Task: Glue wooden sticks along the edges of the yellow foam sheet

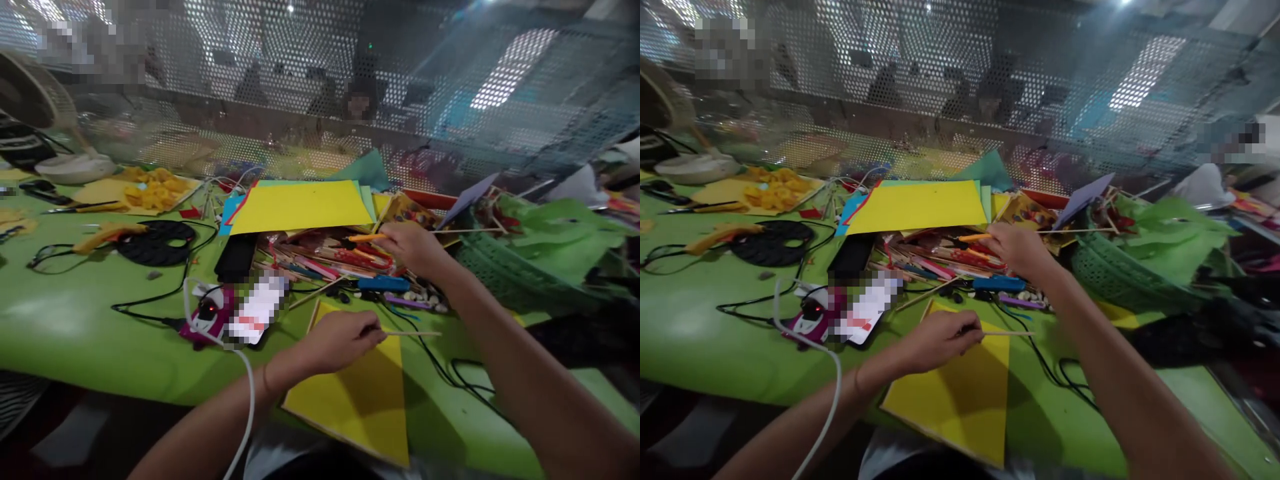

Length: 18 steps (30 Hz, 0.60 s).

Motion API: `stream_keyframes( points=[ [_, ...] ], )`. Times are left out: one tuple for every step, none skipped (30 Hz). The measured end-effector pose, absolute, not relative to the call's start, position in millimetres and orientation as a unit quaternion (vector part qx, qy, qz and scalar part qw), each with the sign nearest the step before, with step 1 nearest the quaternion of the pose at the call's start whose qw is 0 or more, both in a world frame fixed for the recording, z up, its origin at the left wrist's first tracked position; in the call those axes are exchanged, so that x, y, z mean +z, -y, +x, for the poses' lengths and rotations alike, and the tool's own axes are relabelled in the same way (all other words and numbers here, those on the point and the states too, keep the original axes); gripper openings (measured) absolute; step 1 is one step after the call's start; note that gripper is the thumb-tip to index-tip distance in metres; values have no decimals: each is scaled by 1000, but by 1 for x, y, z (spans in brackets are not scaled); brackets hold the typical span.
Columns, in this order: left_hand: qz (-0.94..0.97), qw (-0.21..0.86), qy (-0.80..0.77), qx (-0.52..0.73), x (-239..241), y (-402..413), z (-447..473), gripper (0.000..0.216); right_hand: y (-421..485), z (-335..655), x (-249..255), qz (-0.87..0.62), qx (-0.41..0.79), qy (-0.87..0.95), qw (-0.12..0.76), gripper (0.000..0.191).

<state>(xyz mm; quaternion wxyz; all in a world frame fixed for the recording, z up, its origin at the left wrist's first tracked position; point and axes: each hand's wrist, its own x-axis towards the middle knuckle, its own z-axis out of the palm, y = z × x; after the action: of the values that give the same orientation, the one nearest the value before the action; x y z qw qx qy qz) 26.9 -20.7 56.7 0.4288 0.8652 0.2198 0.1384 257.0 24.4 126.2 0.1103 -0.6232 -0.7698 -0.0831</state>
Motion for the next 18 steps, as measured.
stream_keyframes(
  points=[
    [867,426,-219,136,57,21,27,23,-32,253,128,-619,-80,775,96,31],
    [869,423,-219,135,58,21,27,23,-39,250,131,-617,-79,778,83,32],
    [870,422,-219,135,58,21,27,23,-46,247,133,-617,-80,780,70,33],
    [870,421,-219,134,59,21,27,22,-52,245,136,-617,-80,780,57,35],
    [870,421,-219,135,59,21,26,22,-58,244,138,-617,-82,781,47,37],
    [870,421,-218,136,60,21,26,22,-63,242,141,-616,-82,782,41,39],
    [870,421,-219,136,60,21,26,23,-67,240,144,-614,-81,784,34,41],
    [870,421,-219,135,60,22,26,24,-71,237,146,-613,-79,786,26,42],
    [870,420,-219,135,60,22,26,24,-75,234,148,-612,-77,787,16,42],
    [871,417,-219,136,59,22,27,24,-78,230,148,-610,-74,789,4,42],
    [873,413,-219,138,58,22,27,24,-81,226,147,-610,-71,789,-10,41],
    [876,408,-219,139,57,22,27,24,-84,221,145,-611,-69,789,-22,40],
    [878,401,-218,141,56,22,27,24,-86,217,142,-615,-67,785,-29,38],
    [881,395,-218,141,56,22,27,24,-87,213,137,-622,-69,780,-28,37],
    [883,390,-219,141,55,22,27,24,-88,210,132,-633,-78,770,-19,36],
    [884,386,-222,141,54,21,27,24,-88,208,126,-647,-90,757,-7,34],
    [884,385,-224,142,54,20,27,24,-88,206,120,-659,-105,745,8,34],
    [884,385,-225,143,53,20,27,24,-87,205,113,-668,-120,734,22,33]
  ],
)
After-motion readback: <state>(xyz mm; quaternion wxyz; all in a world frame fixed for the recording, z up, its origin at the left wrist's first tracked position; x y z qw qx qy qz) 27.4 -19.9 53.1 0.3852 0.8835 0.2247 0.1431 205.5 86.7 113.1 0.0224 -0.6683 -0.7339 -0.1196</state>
